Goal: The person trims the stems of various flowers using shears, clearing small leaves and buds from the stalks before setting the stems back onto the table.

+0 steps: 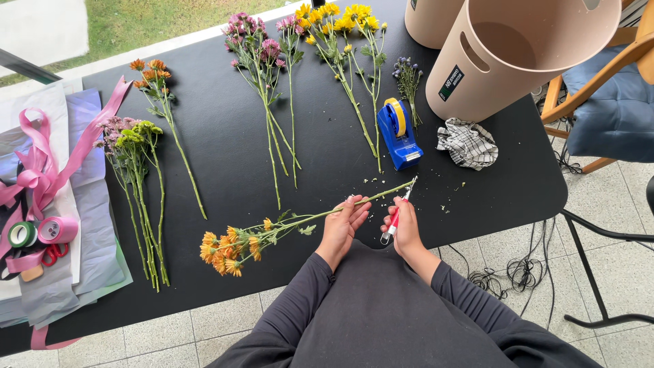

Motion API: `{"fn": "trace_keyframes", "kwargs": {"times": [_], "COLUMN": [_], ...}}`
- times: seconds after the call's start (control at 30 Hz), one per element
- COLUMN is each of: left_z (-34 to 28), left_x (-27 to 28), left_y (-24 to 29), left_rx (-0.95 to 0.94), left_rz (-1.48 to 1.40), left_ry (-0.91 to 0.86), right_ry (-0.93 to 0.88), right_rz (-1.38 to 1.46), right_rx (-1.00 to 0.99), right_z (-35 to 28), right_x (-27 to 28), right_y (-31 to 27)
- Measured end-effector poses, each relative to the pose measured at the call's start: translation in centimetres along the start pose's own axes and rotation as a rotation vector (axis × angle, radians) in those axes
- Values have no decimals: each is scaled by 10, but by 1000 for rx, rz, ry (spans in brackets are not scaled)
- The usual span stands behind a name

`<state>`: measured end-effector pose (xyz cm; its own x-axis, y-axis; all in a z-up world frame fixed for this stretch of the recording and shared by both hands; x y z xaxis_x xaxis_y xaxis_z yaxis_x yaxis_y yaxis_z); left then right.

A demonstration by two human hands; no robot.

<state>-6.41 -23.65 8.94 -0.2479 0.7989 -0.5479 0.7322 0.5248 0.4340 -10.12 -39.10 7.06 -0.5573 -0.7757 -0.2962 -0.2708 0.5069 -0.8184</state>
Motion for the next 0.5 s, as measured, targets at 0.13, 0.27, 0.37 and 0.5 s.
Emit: {"fn": "trace_keyframes", "kwargs": {"times": [0.13, 0.27, 0.37, 0.5], "left_z": [-8, -11, -15, -16], "left_x": [-8, -9, -12, -12], "left_y": [-2, -3, -2, -2], "left_rx": [-5, -16, -31, -81], "left_rz": [34, 61, 96, 162], "left_ry": [8, 26, 57, 111], "right_ry": [53, 96, 119, 121], "right_rz": [16, 35, 27, -1], "right_rx": [-34, -73, -98, -151], "right_z": [1, 0, 3, 3], "right_x": [-4, -7, -8, -11], "right_y": [-2, 1, 6, 8]}}
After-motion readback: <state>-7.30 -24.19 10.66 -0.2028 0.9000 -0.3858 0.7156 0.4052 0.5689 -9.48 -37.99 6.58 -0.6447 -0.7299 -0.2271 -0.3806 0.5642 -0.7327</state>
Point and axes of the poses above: each hand's wrist, its own z-axis towards the middle knuckle, its own x-axis out of the back of the hand, y = z × x, the point moved 1 cm from there along z, towards the middle knuckle, and after that the axes turned 8 degrees about x, right-handed, at the moved point
